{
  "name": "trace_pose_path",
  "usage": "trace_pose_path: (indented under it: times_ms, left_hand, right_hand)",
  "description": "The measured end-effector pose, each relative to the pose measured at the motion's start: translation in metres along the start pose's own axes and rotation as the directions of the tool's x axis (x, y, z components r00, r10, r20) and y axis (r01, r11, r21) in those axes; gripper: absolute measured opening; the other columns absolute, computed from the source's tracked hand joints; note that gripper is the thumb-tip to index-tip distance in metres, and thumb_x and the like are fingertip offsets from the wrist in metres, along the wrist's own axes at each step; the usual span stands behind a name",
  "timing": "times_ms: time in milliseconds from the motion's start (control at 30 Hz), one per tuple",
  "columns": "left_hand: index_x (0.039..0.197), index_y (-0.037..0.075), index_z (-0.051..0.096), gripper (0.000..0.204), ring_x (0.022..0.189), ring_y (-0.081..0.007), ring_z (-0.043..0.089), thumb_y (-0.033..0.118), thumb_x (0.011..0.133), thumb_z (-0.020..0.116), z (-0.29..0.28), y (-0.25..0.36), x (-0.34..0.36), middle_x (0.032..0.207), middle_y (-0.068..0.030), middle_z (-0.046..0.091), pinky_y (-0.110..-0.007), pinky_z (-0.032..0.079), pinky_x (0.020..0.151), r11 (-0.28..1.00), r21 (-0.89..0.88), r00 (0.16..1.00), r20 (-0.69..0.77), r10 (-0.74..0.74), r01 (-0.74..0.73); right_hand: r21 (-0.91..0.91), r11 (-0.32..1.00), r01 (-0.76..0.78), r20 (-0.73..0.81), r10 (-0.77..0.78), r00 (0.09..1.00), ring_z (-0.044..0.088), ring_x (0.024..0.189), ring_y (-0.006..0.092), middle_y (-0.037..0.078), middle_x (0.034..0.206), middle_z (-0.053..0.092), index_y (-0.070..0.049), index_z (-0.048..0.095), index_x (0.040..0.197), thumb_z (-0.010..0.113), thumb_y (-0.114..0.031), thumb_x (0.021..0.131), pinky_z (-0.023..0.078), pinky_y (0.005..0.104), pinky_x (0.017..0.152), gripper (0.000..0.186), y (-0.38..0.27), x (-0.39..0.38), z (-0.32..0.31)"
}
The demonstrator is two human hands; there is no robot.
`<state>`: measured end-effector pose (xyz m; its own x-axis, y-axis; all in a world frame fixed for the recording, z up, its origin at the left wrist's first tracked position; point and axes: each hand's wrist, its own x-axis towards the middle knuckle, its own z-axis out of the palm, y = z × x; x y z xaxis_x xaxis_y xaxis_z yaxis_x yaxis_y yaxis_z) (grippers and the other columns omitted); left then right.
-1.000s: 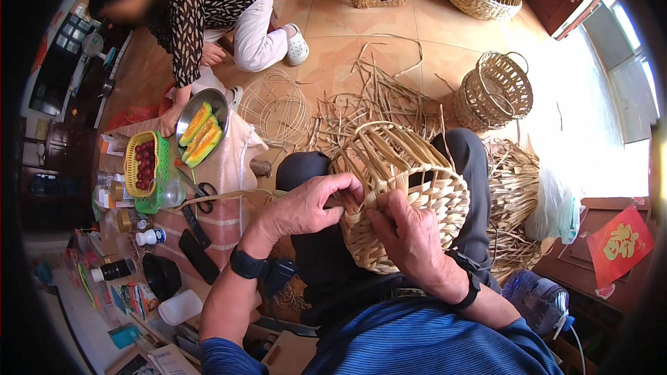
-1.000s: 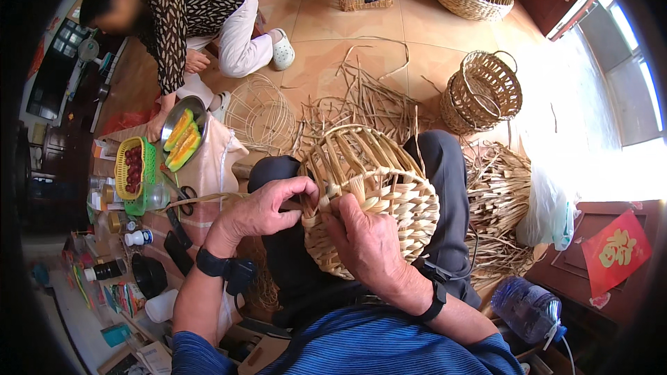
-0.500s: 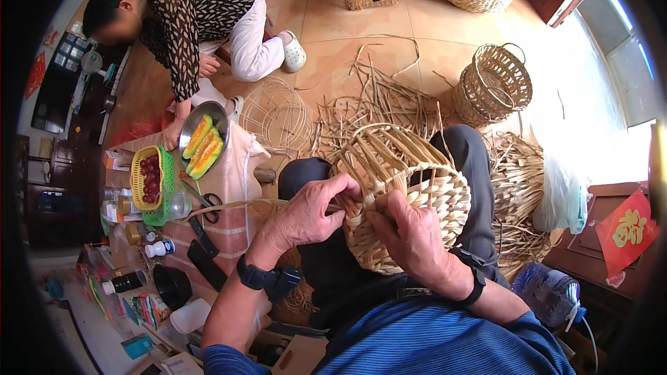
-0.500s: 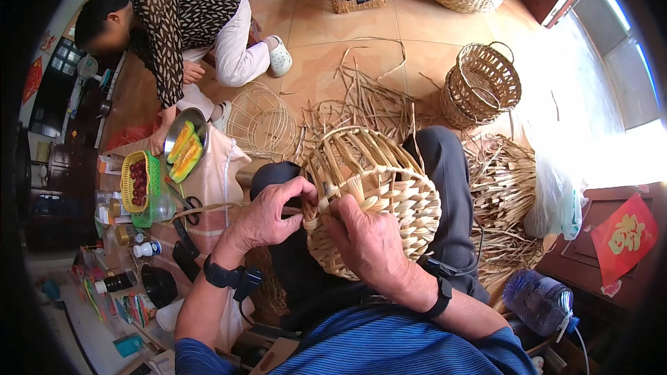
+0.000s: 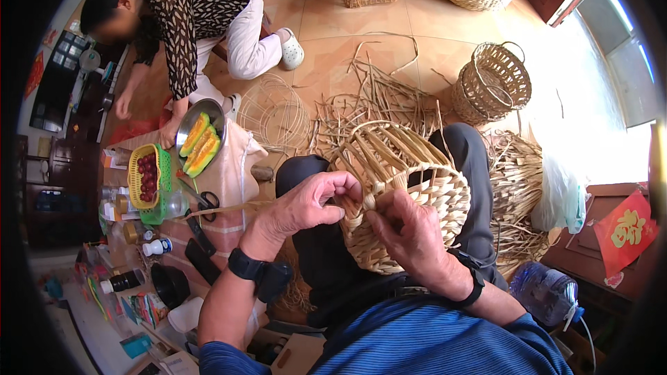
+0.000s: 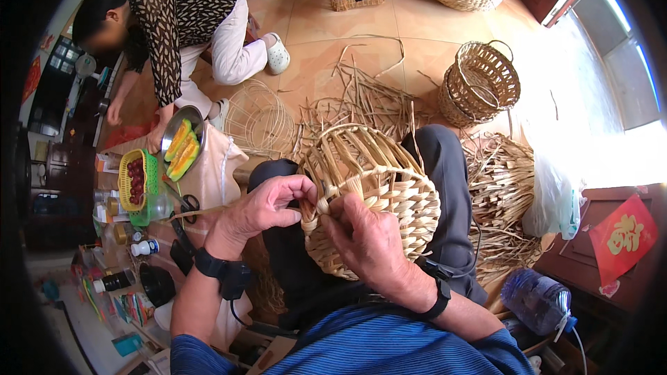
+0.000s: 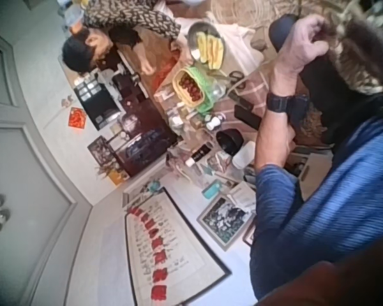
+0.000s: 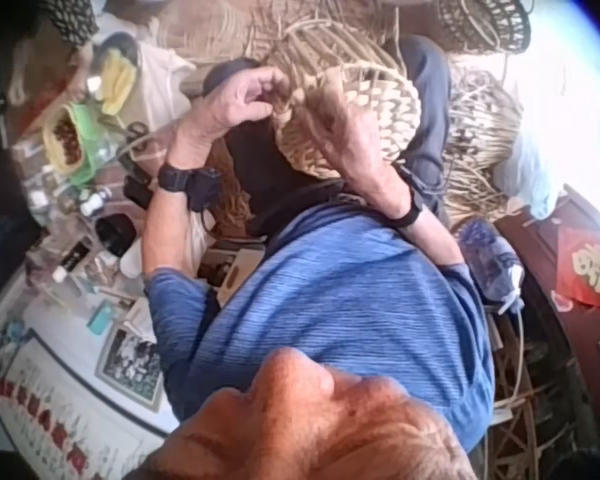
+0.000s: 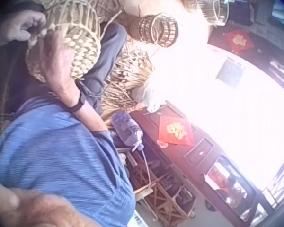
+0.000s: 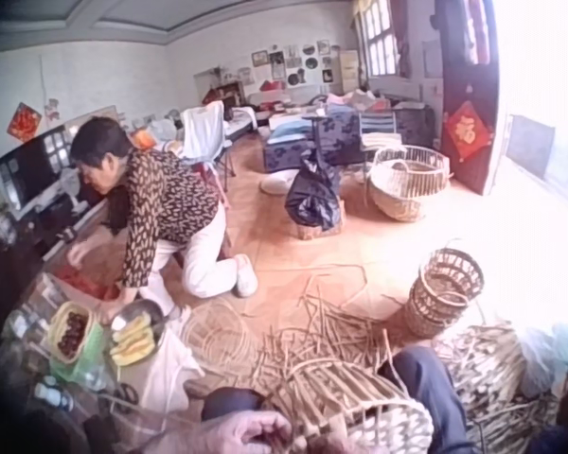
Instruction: The recorder is weaving a basket from thin wooden or bamboo strips.
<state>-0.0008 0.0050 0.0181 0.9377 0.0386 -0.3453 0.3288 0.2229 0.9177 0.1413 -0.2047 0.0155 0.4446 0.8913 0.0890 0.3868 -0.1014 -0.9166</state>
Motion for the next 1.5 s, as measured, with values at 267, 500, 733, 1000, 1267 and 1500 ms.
trace_pose_path:
  times_ms: [267, 500, 733, 1000, 1267, 1500]
  left_hand:
    - [0.127, 0.002, 0.063, 0.051, 0.112, -0.0111, 0.061, 0.024, 0.087, 0.085, 0.011, -0.008, -0.002, 0.119, -0.0028, 0.065, -0.03, 0.05, 0.103, 0.993, -0.113, 0.989, -0.134, -0.058, 0.043]
    - [0.124, -0.001, 0.064, 0.04, 0.107, -0.0111, 0.06, 0.015, 0.09, 0.077, 0.007, -0.019, 0.006, 0.114, -0.0025, 0.064, -0.029, 0.05, 0.093, 0.998, -0.001, 0.996, -0.062, 0.06, -0.06]
    - [0.115, 0.001, 0.067, 0.028, 0.103, -0.0095, 0.062, 0.007, 0.089, 0.073, 0.015, -0.021, 0.01, 0.107, -0.0003, 0.066, -0.028, 0.05, 0.091, 0.991, -0.115, 0.994, -0.092, 0.055, -0.066]
    - [0.119, 0.001, 0.069, 0.032, 0.102, -0.0096, 0.062, 0.011, 0.088, 0.073, 0.002, -0.025, 0.008, 0.109, 0.0002, 0.068, -0.027, 0.05, 0.094, 0.98, -0.176, 0.994, -0.076, 0.081, -0.093]
    - [0.121, -0.001, 0.069, 0.032, 0.107, -0.0129, 0.065, 0.013, 0.093, 0.077, 0.006, -0.02, 0.018, 0.112, -0.0025, 0.07, -0.03, 0.052, 0.097, 0.984, -0.097, 0.989, -0.041, 0.145, -0.149]
    - [0.122, 0.001, 0.067, 0.033, 0.113, -0.0136, 0.065, 0.006, 0.089, 0.07, -0.009, -0.02, -0.004, 0.116, -0.0036, 0.07, -0.03, 0.05, 0.101, 0.983, -0.179, 0.999, -0.035, 0.026, -0.032]
  right_hand:
    - [-0.226, 0.963, 0.148, 0.002, -0.152, 0.988, 0.076, 0.069, 0.0295, 0.01, 0.083, 0.071, -0.007, 0.065, 0.126, 0.076, -0.009, 0.098, 0.058, 0.041, 0.058, 0.03, -0.003, 0.002, -0.002]
    - [-0.526, 0.666, 0.529, 0.435, -0.325, 0.84, 0.067, 0.066, 0.0221, 0.003, 0.087, 0.059, -0.015, 0.065, 0.15, 0.073, -0.011, 0.086, 0.054, 0.0406, 0.057, 0.065, 0.007, 0.005, -0.034]
    - [-0.433, 0.709, 0.556, 0.384, -0.413, 0.826, 0.064, 0.061, 0.0248, 0.005, 0.075, 0.057, -0.009, 0.072, 0.13, 0.072, -0.006, 0.087, 0.051, 0.0415, 0.055, 0.043, 0.004, 0.012, -0.028]
    - [-0.377, 0.818, 0.435, 0.156, -0.407, 0.9, 0.069, 0.06, 0.0275, 0.007, 0.074, 0.069, -0.01, 0.073, 0.102, 0.082, -0.009, 0.092, 0.053, 0.04, 0.055, 0.013, 0.002, 0.023, -0.011]
    - [-0.405, 0.834, 0.376, 0.08, -0.377, 0.923, 0.078, 0.075, 0.0216, 0.002, 0.088, 0.078, -0.011, 0.08, 0.107, 0.089, -0.013, 0.088, 0.057, 0.0364, 0.061, 0.022, 0.004, 0.019, -0.009]
    - [-0.36, 0.851, 0.383, 0.032, -0.399, 0.916, 0.068, 0.06, 0.0228, 0.003, 0.072, 0.063, -0.014, 0.073, 0.099, 0.089, -0.016, 0.088, 0.051, 0.0384, 0.055, 0.019, 0.005, 0.015, 0.008]
